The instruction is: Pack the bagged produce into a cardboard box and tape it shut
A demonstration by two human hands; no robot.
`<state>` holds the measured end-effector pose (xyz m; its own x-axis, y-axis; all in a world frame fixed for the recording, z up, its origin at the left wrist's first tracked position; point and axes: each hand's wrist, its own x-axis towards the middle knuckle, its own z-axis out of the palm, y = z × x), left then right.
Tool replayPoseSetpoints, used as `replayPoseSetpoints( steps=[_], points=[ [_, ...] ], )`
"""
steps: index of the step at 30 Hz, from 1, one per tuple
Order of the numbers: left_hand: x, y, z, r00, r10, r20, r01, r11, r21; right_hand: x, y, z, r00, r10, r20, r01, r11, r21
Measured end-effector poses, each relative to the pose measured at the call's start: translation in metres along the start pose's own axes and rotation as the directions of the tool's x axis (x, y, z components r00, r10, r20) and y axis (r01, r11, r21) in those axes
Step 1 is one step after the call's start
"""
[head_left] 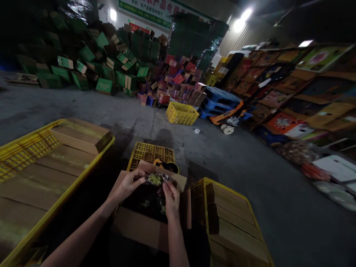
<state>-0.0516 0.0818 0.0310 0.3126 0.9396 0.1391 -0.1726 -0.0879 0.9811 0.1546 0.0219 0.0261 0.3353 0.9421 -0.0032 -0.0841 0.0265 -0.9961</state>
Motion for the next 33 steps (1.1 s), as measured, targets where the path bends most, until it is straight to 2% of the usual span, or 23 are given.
replayPoseSetpoints(
  steps=[3, 5, 9, 13, 16, 21, 24, 27, 30, 33],
  points=[
    [0.0, 0.003, -0.001, 1.0, -0.03, -0.004, 0.029, 1.0, -0.009, 0.0, -0.003, -0.002, 0.997, -0.077, -0.033, 0.072, 0.99, -0.121],
    [0.001, 0.003, -0.002, 1.0, -0.023, 0.0, 0.023, 1.0, 0.009, 0.001, -0.003, -0.003, 0.994, -0.097, -0.05, 0.09, 0.987, -0.132],
    [0.003, 0.004, 0.0, 1.0, 0.025, -0.011, -0.023, 0.992, 0.125, 0.003, 0.001, -0.005, 0.992, -0.045, -0.114, 0.041, 0.999, -0.034],
    [0.001, 0.006, 0.005, 0.997, 0.061, 0.055, -0.067, 0.992, 0.111, 0.004, 0.001, -0.004, 0.987, 0.027, -0.158, -0.003, 0.989, 0.15],
    [-0.001, 0.005, 0.007, 0.992, 0.033, 0.122, -0.042, 0.997, 0.067, 0.003, -0.004, -0.001, 0.989, 0.07, -0.129, -0.036, 0.966, 0.254],
    [0.003, -0.001, 0.004, 0.989, -0.004, 0.151, 0.003, 1.0, 0.005, 0.0, -0.01, 0.002, 0.996, 0.081, -0.036, -0.068, 0.959, 0.276],
    [0.005, 0.0, 0.002, 0.99, 0.016, 0.137, -0.019, 1.0, 0.024, -0.001, -0.012, 0.003, 0.999, 0.048, 0.005, -0.047, 0.965, 0.259],
    [0.006, 0.001, 0.003, 0.994, 0.017, 0.108, -0.021, 0.999, 0.031, -0.004, -0.015, 0.004, 0.998, -0.045, 0.035, 0.037, 0.977, 0.21],
    [0.007, -0.001, 0.005, 0.995, -0.014, 0.103, 0.017, 1.0, -0.024, -0.006, -0.017, 0.004, 0.985, -0.156, 0.072, 0.151, 0.986, 0.074],
    [0.006, -0.004, 0.006, 0.996, -0.037, 0.086, 0.042, 0.997, -0.059, -0.003, -0.016, 0.002, 0.971, -0.202, 0.128, 0.209, 0.977, -0.05]
  ],
)
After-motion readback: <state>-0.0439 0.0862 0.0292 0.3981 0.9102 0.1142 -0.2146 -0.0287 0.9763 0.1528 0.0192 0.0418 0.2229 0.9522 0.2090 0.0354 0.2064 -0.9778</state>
